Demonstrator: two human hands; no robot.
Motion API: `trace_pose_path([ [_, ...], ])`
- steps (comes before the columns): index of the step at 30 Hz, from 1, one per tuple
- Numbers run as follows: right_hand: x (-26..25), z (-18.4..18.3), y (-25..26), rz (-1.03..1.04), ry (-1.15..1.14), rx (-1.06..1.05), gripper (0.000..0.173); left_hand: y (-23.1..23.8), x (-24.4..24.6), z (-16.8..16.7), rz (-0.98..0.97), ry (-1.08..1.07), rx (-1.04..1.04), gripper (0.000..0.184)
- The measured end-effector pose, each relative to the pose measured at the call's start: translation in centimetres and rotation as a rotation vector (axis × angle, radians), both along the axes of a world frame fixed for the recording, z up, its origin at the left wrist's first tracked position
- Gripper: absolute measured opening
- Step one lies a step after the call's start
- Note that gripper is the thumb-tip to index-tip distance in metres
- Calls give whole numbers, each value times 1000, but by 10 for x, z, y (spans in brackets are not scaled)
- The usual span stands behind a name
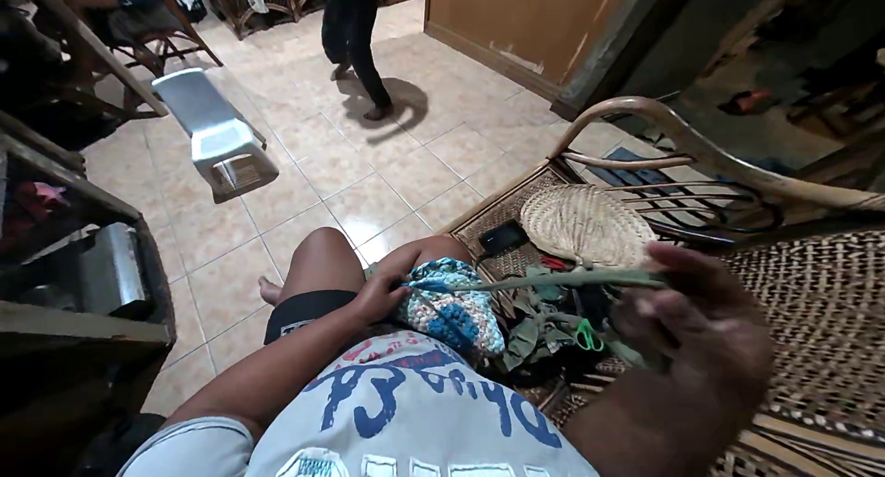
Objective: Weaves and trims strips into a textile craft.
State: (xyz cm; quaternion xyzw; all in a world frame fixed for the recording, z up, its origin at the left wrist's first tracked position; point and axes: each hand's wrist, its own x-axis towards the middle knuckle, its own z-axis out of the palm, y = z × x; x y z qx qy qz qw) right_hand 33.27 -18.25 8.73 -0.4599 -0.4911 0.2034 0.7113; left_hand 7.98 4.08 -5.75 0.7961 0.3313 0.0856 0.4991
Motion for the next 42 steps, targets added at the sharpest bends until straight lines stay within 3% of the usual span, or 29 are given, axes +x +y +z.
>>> trace_pose_path([
  [3, 18, 2, -12, -373, -328, 64, 19, 3, -3, 4, -5, -19, -74, 31],
  [5, 31, -4, -11, -499, -633, -161, 19, 3, -4, 8, -15, -69, -126, 33],
  [7, 36, -11, 7, -435, -915, -568, 30, 4, -5, 11, -29, -108, -165, 43],
  [9, 26, -34, 43, -246, -988, -770, 40, 8, -8, 12, -74, -141, -153, 49],
  [13, -22, -101, 108, 220, -895, -704, 39, 14, -12, 20, -204, -115, 11, 37],
  [14, -34, -115, 116, 272, -862, -659, 37, 15, -12, 23, -231, -95, 96, 35],
  [17, -55, -137, 126, 259, -819, -603, 25, 23, -20, 32, -196, 41, 459, 52],
  [18, -56, -140, 126, 243, -813, -604, 23, 23, -23, 39, -180, 143, 481, 47],
  [20, -56, -142, 124, 224, -800, -626, 23, 21, -25, 53, -228, 422, 353, 36],
  [23, -54, -139, 124, 268, -804, -709, 33, 12, -22, 50, -357, 581, 123, 47],
  [29, -59, -143, 124, 239, -715, -643, 26, -5, -7, 22, 42, 108, -104, 33],
  [32, -56, -139, 128, 233, -619, -611, 30, -8, -3, 14, 247, -116, -372, 31],
  [35, -54, -136, 138, 276, -676, -606, 37, -10, -1, 14, 365, -230, -530, 35],
  [39, -56, -137, 156, 473, -689, -709, 46, -3, -4, 9, 347, -339, -459, 42],
  [42, -60, -140, 164, 543, -512, -725, 41, 6, -4, 15, 341, -311, -357, 48],
])
